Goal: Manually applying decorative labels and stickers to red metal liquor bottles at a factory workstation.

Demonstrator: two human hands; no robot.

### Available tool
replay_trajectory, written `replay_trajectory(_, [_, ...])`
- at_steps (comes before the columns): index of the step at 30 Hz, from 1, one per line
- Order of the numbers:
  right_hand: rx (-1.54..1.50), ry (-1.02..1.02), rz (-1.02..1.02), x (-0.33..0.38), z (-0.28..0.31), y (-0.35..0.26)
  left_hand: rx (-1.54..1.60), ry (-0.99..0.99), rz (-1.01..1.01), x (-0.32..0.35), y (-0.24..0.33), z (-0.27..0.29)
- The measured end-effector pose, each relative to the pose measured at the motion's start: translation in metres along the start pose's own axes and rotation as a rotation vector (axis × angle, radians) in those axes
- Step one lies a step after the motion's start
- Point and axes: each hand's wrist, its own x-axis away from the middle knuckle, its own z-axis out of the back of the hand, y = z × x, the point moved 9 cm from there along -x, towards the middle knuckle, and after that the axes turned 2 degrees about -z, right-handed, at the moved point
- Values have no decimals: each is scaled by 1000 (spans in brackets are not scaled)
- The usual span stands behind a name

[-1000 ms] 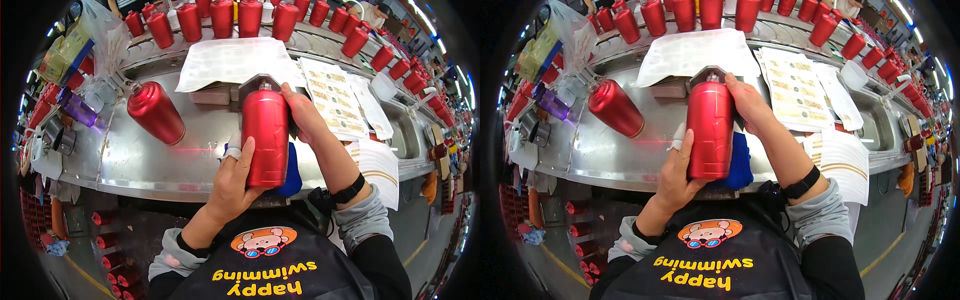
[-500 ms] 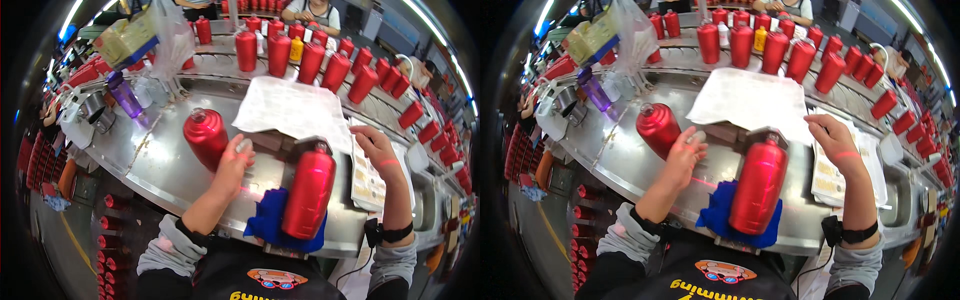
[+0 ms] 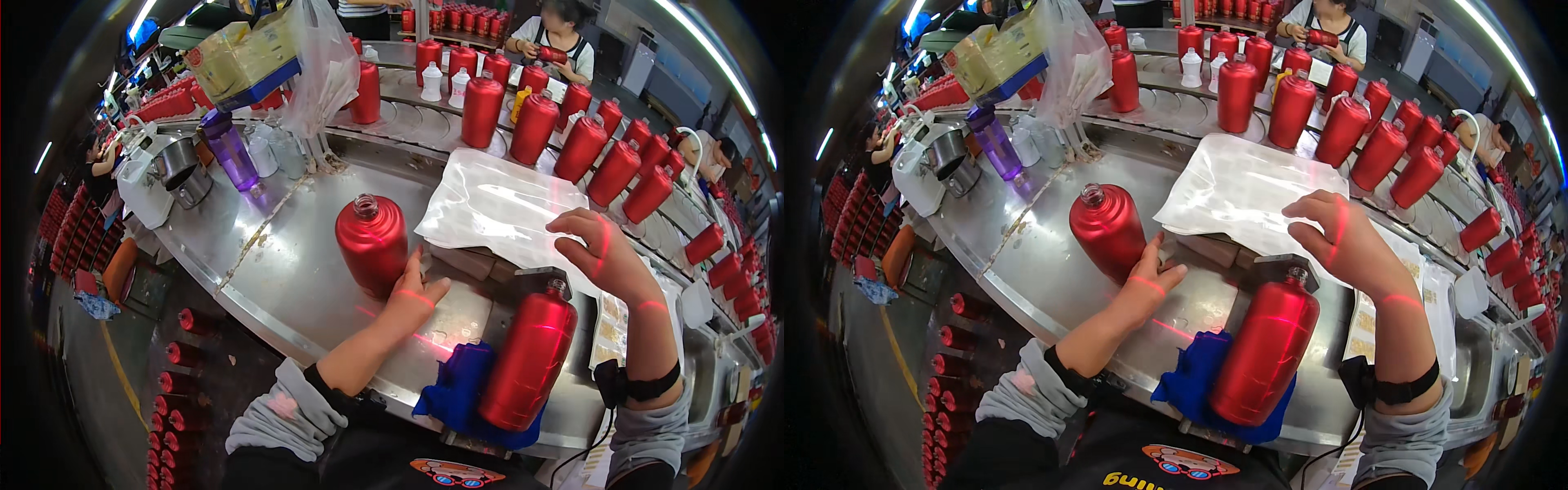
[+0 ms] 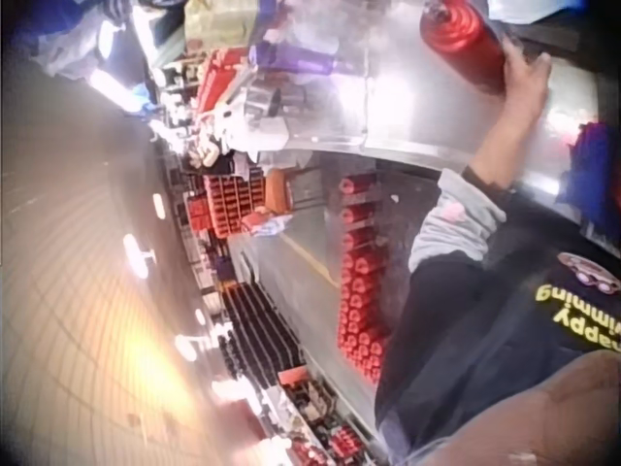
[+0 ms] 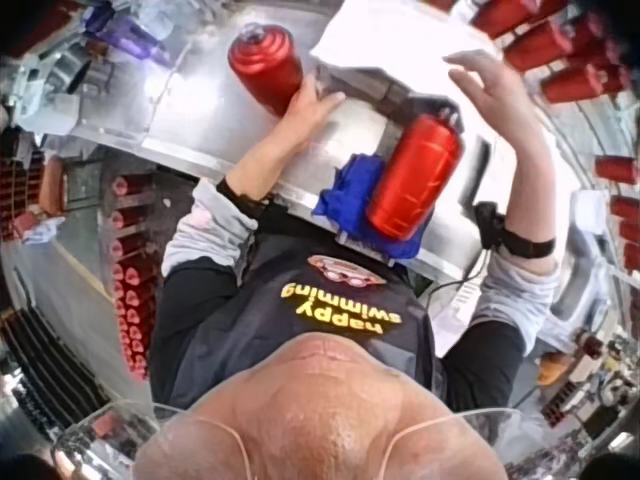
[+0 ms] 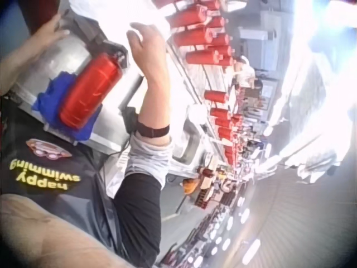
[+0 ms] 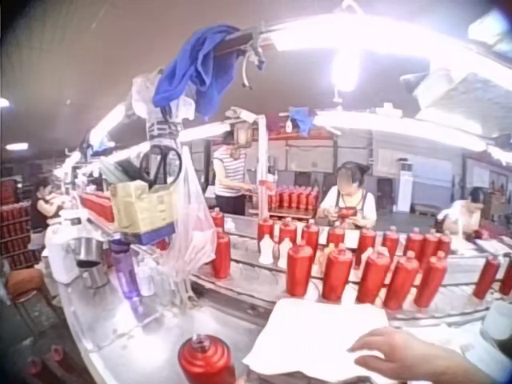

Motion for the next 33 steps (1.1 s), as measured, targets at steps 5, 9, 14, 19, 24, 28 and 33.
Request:
replay_trajectory(5, [13,21,94,-8,-2,-15,-98,9,-44,-15,-1,16])
replay_trajectory(9, [2,-6,41,5,-8,-10,-147,82,-14,-29,-5,36])
replay_trajectory(14, [-34,-10,-61,21,-5,2,-56,202,4,-35,-3,43])
replay_trajectory(19, [13,-7,16,22,-5,-6,-72,250,-151,-41,18,39])
replay_trajectory(24, [-34,-49,-98,23,-11,9,-376,318,-418,-43,48,41])
replay_trajectory(28, [-33,-60,-106,23,-14,12,-205,285,-319,-50,48,44])
replay_trajectory(33, [-53,-72,-131,21,-16,11,-243,275,-348,-53,71,44])
